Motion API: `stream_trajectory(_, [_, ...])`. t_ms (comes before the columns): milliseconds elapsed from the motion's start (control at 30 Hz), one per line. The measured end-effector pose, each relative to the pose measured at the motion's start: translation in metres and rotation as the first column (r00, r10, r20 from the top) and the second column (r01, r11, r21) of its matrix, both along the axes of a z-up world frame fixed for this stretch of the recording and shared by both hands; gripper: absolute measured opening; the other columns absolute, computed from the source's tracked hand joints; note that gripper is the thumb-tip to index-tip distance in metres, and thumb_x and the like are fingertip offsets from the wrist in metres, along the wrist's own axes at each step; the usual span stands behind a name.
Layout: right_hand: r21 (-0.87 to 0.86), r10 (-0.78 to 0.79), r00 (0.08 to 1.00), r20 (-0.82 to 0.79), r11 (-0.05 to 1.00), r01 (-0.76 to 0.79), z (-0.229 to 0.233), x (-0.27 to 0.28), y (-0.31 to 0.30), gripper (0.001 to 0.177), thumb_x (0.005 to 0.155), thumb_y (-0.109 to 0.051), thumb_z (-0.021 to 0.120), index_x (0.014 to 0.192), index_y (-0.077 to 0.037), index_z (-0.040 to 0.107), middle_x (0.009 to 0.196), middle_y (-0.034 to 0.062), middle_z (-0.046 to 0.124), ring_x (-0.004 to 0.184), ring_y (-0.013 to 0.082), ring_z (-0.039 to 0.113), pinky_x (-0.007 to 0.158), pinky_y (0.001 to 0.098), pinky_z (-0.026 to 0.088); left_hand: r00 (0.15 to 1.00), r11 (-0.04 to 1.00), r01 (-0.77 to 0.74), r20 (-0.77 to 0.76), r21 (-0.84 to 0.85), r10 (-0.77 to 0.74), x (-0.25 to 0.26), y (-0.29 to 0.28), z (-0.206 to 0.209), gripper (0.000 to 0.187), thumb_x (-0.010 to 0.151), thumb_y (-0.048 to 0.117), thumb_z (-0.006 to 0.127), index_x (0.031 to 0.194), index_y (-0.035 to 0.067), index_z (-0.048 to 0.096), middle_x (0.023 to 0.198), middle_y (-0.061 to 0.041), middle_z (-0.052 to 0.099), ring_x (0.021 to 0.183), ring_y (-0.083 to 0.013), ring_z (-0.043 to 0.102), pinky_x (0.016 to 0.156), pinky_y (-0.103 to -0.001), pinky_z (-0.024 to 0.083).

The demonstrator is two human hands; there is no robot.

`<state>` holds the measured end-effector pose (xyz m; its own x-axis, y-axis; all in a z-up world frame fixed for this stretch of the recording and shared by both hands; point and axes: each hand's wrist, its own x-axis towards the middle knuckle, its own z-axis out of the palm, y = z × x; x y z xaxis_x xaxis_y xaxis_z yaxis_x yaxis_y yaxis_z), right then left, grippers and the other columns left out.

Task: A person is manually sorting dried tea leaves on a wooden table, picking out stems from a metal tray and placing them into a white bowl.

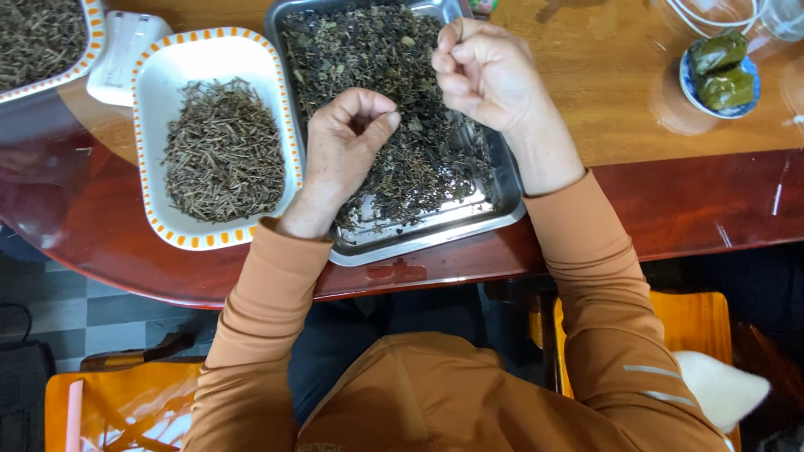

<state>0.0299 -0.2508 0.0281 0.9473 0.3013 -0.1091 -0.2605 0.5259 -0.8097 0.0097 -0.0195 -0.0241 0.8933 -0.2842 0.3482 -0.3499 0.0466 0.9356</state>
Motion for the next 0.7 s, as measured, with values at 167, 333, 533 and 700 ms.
stream_trajectory(167, [-0.723,0.153,0.932,0.328,0.675,0.144,0.024,-0.024,0.03,0.013,0.101,-0.006,0.055,0.103,-0.01,0.067,0.082,-0.001,0.061,0.066,0.0081,0.051,0.057,0.0231,0.041,1.0,0.992,0.005,-0.001,-0.122,-0.005,0.003,0.002,0.001,0.013,0.094,0.003,0.079,0.098,0.012,0.071,0.094,0.0,0.071,0.085,-0.0097,0.064,0.081,-0.022,0.058])
stream_trajectory(333, [-0.998,0.485,0.873,0.05,0.047,0.031,0.034,-0.036,0.05,0.038,0.091,-0.017,0.075,0.128,-0.017,0.066,0.081,0.0008,0.068,0.061,0.0118,0.059,0.072,0.0312,0.056,0.999,0.952,-0.017,-0.051,-0.305,0.001,0.007,0.003,0.001,0.011,0.094,0.007,0.079,0.103,0.01,0.074,0.104,-0.004,0.074,0.095,-0.0123,0.069,0.089,-0.026,0.06])
stream_trajectory(533, [-0.985,0.406,0.9,0.157,-0.001,0.172,0.017,-0.021,0.028,0.018,0.09,-0.015,0.077,0.107,-0.018,0.074,0.102,0.0029,0.077,0.083,0.0157,0.073,0.101,0.0507,0.051,0.938,0.906,-0.053,-0.332,-0.419,-0.099,0.002,0.006,0.014,0.018,0.1,0.014,0.071,0.116,0.007,0.069,0.098,-0.011,0.077,0.079,-0.0127,0.074,0.057,-0.019,0.057])
stream_trajectory(700, [-0.992,0.468,0.875,0.122,0.026,0.125,0.036,-0.034,0.044,0.014,0.093,-0.008,0.073,0.105,-0.015,0.074,0.094,0.0039,0.077,0.075,0.0139,0.073,0.078,0.0271,0.064,0.913,0.906,-0.04,-0.385,-0.421,-0.138,0.002,0.009,0.014,0.018,0.108,0.009,0.057,0.124,0.008,0.066,0.101,-0.008,0.075,0.077,-0.0097,0.071,0.061,-0.018,0.058])
